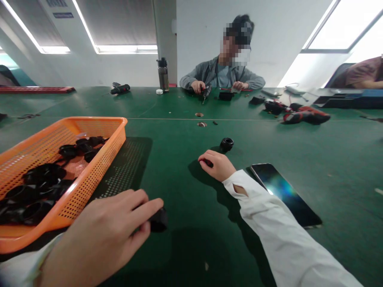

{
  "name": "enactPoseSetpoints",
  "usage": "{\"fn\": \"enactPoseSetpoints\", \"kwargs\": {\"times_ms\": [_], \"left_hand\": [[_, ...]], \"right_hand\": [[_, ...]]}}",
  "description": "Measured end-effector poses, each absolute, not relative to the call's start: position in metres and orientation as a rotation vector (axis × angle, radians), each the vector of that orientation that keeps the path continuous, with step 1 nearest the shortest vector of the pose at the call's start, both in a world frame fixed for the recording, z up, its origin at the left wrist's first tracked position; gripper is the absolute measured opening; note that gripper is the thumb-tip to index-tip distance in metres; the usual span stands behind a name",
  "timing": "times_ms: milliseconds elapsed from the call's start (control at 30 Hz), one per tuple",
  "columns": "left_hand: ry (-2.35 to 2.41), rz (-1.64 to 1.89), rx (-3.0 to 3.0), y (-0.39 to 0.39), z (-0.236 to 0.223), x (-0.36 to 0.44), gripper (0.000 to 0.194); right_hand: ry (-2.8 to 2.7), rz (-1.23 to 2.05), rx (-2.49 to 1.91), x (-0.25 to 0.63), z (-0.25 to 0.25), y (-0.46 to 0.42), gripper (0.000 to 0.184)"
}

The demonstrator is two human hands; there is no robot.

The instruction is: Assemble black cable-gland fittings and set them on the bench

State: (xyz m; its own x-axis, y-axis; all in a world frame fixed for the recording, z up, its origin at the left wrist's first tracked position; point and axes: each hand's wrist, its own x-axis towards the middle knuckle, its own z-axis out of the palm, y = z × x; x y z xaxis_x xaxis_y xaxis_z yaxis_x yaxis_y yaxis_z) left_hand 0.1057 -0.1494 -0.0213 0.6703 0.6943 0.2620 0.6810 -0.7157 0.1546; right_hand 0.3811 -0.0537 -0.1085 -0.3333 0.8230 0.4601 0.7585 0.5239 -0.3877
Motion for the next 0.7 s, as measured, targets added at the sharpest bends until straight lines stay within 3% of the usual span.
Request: {"fn": "enactPoseSetpoints", "kwargs": {"times_ms": [133,233,333,533,700], "left_hand": [[1.148,0.487,2.758,-0.11,-0.046,0.126,0.027],[1.168,0.666,2.469,-0.09,-0.069,0.132,0.03],[1.104,0.836,2.255,-0.088,-0.083,0.136,0.031],[0.975,0.914,1.991,-0.086,-0.096,0.132,0.058],[0.953,0.835,1.892,-0.079,-0.103,0.125,0.037]], "right_hand": [[-1.998,0.634,-1.12,0.359,-0.106,-0.066,0.029],[-1.89,1.169,-0.856,0.335,-0.11,-0.076,0.046],[-1.726,1.462,-0.773,0.318,-0.114,-0.082,0.053],[-1.335,1.602,-0.788,0.318,-0.115,-0.08,0.053],[-1.316,1.494,-0.906,0.32,-0.113,-0.08,0.046]]}}
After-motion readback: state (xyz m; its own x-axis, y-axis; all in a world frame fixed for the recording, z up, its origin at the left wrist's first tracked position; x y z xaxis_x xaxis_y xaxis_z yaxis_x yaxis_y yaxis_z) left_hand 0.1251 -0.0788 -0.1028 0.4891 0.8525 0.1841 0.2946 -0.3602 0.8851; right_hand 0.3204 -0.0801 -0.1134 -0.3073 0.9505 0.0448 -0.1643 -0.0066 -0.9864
